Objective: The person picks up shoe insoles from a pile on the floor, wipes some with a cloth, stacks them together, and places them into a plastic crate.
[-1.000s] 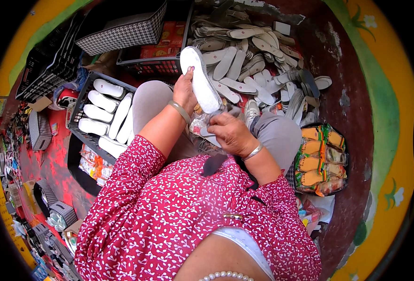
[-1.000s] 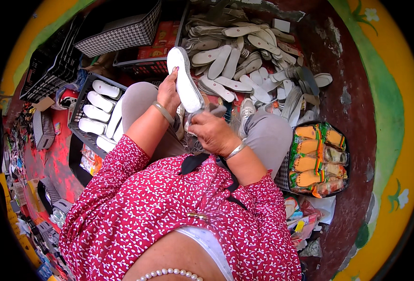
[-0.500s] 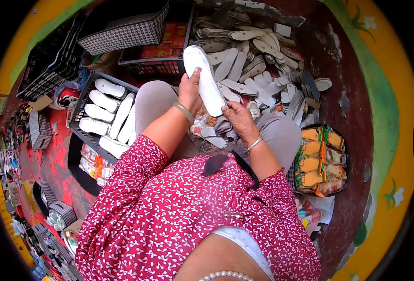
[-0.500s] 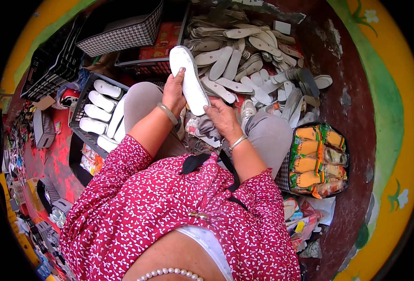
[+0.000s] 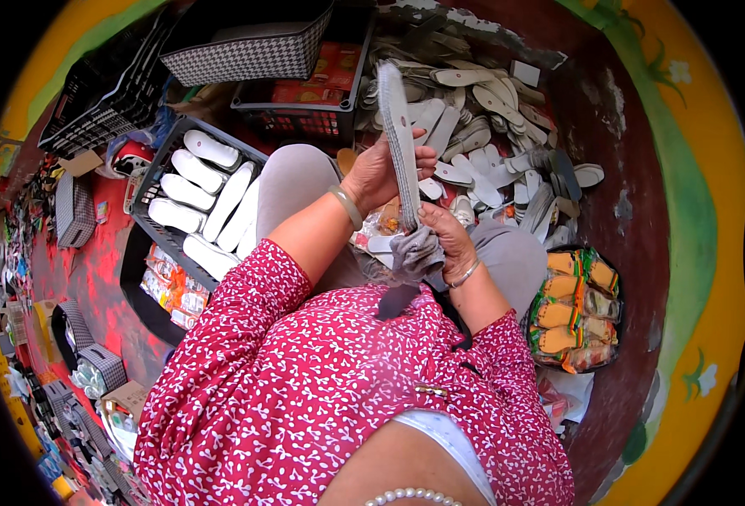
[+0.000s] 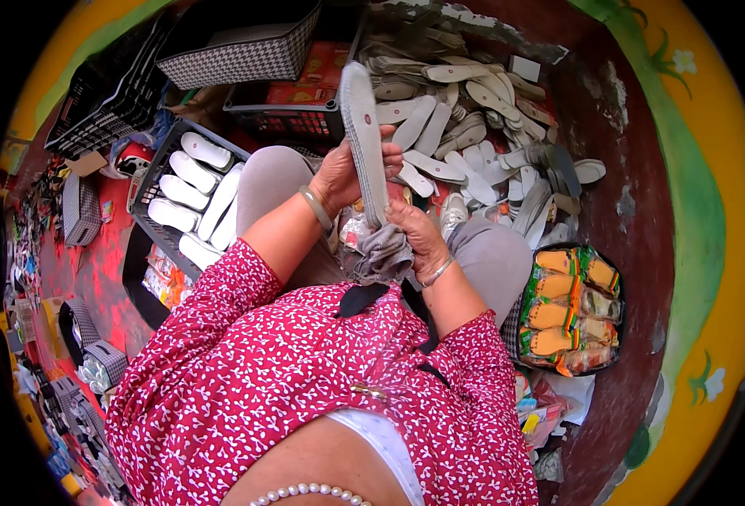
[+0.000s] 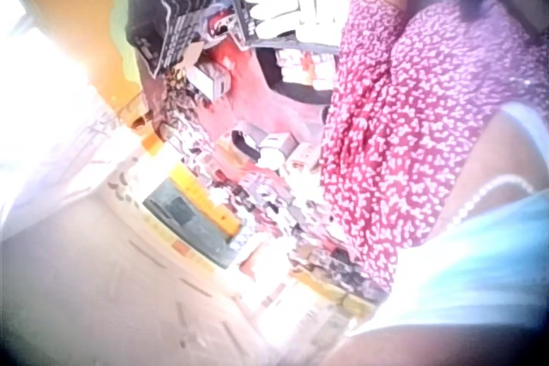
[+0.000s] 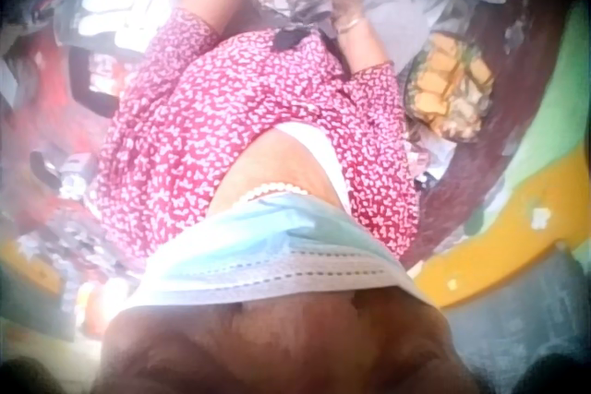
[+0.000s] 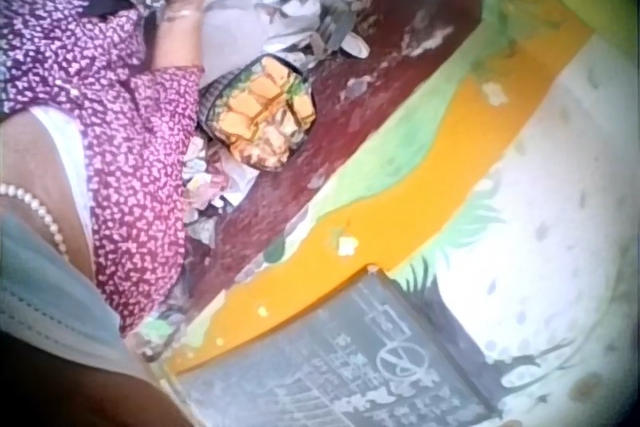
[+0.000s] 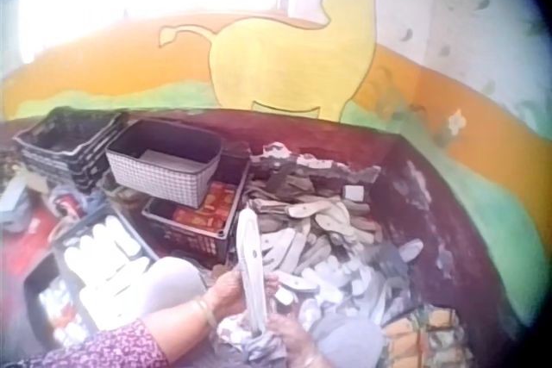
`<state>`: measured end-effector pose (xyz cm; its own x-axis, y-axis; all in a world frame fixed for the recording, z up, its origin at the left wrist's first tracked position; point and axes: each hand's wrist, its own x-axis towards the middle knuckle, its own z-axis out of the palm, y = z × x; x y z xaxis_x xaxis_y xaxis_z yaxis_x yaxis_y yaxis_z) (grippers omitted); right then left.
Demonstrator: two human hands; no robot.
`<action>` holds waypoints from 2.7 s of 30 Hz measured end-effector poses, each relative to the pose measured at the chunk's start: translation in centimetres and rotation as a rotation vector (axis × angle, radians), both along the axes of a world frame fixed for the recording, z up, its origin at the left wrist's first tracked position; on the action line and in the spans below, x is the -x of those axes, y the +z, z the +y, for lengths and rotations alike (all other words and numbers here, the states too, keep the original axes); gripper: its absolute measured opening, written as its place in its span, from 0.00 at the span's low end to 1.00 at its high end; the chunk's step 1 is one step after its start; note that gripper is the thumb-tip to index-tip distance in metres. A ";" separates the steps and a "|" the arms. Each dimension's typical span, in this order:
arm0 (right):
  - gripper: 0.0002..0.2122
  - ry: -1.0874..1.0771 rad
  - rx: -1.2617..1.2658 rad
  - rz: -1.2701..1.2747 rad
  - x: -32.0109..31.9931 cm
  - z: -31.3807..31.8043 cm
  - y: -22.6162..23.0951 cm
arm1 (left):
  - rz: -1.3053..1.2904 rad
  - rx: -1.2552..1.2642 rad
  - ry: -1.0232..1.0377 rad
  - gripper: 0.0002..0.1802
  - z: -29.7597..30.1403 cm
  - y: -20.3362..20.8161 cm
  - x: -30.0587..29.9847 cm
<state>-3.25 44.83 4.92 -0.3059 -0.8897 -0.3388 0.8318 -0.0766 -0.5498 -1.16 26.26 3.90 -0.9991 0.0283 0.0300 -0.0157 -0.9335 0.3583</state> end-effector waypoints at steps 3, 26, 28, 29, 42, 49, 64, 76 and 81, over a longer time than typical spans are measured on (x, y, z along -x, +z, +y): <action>0.14 -0.005 -0.060 0.084 -0.1 -0.2 -0.6 | -0.019 0.001 0.008 0.28 -0.3 -0.6 0.0; 0.11 -0.181 -0.262 0.484 -0.4 -0.3 0.0 | -0.120 0.527 0.736 0.13 -8.1 6.1 -5.9; 0.10 -0.191 -0.261 0.485 -0.3 -0.2 -0.2 | -0.131 0.384 0.815 0.15 -11.4 7.7 -9.1; 0.09 -0.193 -0.257 0.483 -0.4 -0.3 -0.3 | -0.179 0.309 0.882 0.15 -13.2 7.2 -10.5; 0.09 -0.176 -0.401 0.431 -1.3 -1.1 -0.2 | -0.878 0.594 1.387 0.12 -26.8 -3.5 -33.4; 0.09 -0.198 -0.477 0.395 -1.4 -1.8 -1.1 | -1.503 1.231 1.357 0.14 -32.3 -9.6 -34.7; 0.11 -0.130 -0.590 0.400 0.6 -1.0 -3.7 | -2.206 1.498 0.652 0.16 -34.1 -11.5 -29.1; 0.07 -0.125 -0.685 0.339 -0.5 -3.0 -2.7 | -2.278 1.525 0.528 0.20 -35.8 -16.2 -28.3; 0.08 -0.111 -0.687 0.324 -0.6 -3.1 -2.8 | -2.256 1.440 0.518 0.32 -36.4 -18.9 -28.8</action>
<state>-2.62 41.75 2.14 -0.5597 -0.4697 -0.6827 0.6281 0.2969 -0.7193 27.67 -10.16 -14.98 0.3860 -0.9045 -0.1816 -0.8924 -0.4159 0.1748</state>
